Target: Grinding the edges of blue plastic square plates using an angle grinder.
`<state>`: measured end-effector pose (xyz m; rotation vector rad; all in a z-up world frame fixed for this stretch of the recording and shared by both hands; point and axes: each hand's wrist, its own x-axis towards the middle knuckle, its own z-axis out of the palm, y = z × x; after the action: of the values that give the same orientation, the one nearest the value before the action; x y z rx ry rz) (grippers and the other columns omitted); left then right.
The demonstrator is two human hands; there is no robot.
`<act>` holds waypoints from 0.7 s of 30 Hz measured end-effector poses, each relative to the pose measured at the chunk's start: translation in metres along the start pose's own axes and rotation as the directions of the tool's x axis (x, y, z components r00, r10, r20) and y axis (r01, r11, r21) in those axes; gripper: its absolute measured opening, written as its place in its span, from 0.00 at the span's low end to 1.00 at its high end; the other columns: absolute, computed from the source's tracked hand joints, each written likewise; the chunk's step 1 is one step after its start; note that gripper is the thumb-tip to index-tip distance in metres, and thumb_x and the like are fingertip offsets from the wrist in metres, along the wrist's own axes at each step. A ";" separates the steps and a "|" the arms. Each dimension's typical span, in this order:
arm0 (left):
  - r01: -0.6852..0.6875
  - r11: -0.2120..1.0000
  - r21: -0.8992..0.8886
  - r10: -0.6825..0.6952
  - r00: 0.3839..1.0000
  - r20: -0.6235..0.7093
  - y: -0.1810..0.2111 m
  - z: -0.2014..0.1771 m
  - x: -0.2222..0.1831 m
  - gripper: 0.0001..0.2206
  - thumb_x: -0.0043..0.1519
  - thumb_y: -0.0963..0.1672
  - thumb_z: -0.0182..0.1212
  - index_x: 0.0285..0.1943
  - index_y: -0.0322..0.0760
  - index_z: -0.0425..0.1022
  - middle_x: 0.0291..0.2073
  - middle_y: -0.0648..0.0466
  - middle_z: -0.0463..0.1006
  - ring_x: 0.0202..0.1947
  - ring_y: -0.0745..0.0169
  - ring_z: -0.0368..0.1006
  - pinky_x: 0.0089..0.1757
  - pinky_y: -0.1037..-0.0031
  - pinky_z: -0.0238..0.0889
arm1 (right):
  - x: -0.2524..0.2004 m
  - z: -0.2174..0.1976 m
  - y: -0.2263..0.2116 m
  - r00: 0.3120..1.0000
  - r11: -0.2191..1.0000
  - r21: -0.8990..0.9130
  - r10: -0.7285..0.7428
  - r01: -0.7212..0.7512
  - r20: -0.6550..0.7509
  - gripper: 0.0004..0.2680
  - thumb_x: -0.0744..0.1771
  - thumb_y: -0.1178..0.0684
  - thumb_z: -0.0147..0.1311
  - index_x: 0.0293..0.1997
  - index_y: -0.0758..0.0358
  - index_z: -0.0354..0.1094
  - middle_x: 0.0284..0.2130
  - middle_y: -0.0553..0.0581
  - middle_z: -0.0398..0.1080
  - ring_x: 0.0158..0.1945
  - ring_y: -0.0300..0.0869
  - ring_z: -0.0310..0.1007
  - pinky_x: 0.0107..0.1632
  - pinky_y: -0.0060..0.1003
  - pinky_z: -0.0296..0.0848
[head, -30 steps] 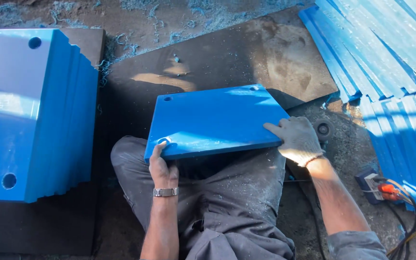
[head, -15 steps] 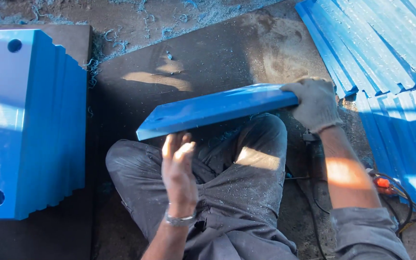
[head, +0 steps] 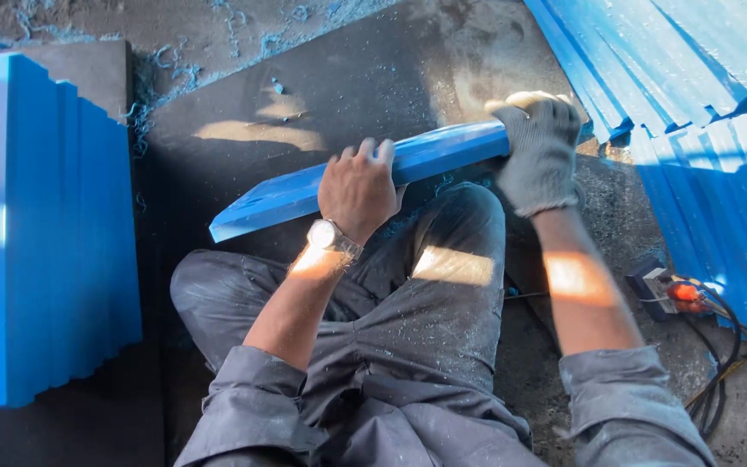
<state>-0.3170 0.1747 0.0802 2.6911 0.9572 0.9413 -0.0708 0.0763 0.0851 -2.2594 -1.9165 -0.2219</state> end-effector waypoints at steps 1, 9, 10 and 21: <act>0.069 0.996 0.048 -0.078 0.975 0.207 -0.002 0.005 0.005 0.21 0.53 0.50 0.72 0.50 0.35 0.77 0.42 0.45 0.77 0.43 0.45 0.75 0.44 0.59 0.69 | -0.008 0.006 -0.002 0.989 0.999 0.033 -0.005 0.010 -0.149 0.25 0.59 0.39 0.72 0.59 0.51 0.70 0.54 0.60 0.66 0.62 0.56 0.62 0.64 0.57 0.61; -0.081 0.992 0.093 0.056 0.967 0.248 -0.005 -0.003 0.014 0.18 0.57 0.53 0.73 0.38 0.38 0.76 0.32 0.47 0.78 0.26 0.44 0.76 0.28 0.58 0.68 | -0.134 0.110 0.010 0.823 0.886 0.322 0.440 -0.332 -0.360 0.35 0.61 0.49 0.73 0.75 0.61 0.52 0.70 0.66 0.51 0.75 0.60 0.50 0.76 0.55 0.54; -0.079 0.987 0.137 0.048 0.974 0.220 -0.006 -0.003 0.014 0.18 0.57 0.54 0.74 0.37 0.40 0.76 0.32 0.48 0.78 0.28 0.45 0.76 0.29 0.58 0.68 | -0.152 0.128 0.019 0.733 0.784 0.351 0.611 -0.511 -0.298 0.33 0.61 0.49 0.73 0.72 0.59 0.56 0.68 0.64 0.54 0.73 0.59 0.52 0.74 0.54 0.56; -0.112 0.944 0.310 0.043 0.974 0.221 -0.026 0.009 0.014 0.16 0.59 0.57 0.74 0.39 0.49 0.80 0.31 0.56 0.80 0.32 0.51 0.77 0.35 0.61 0.67 | -0.249 0.227 0.115 0.252 0.259 -0.013 0.948 -0.966 0.193 0.35 0.62 0.40 0.66 0.73 0.59 0.50 0.59 0.67 0.60 0.64 0.60 0.60 0.65 0.55 0.61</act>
<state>-0.3172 0.2039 0.0721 3.0404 1.0431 0.5295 0.0027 -0.1305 -0.1954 -2.9219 -0.1741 0.2626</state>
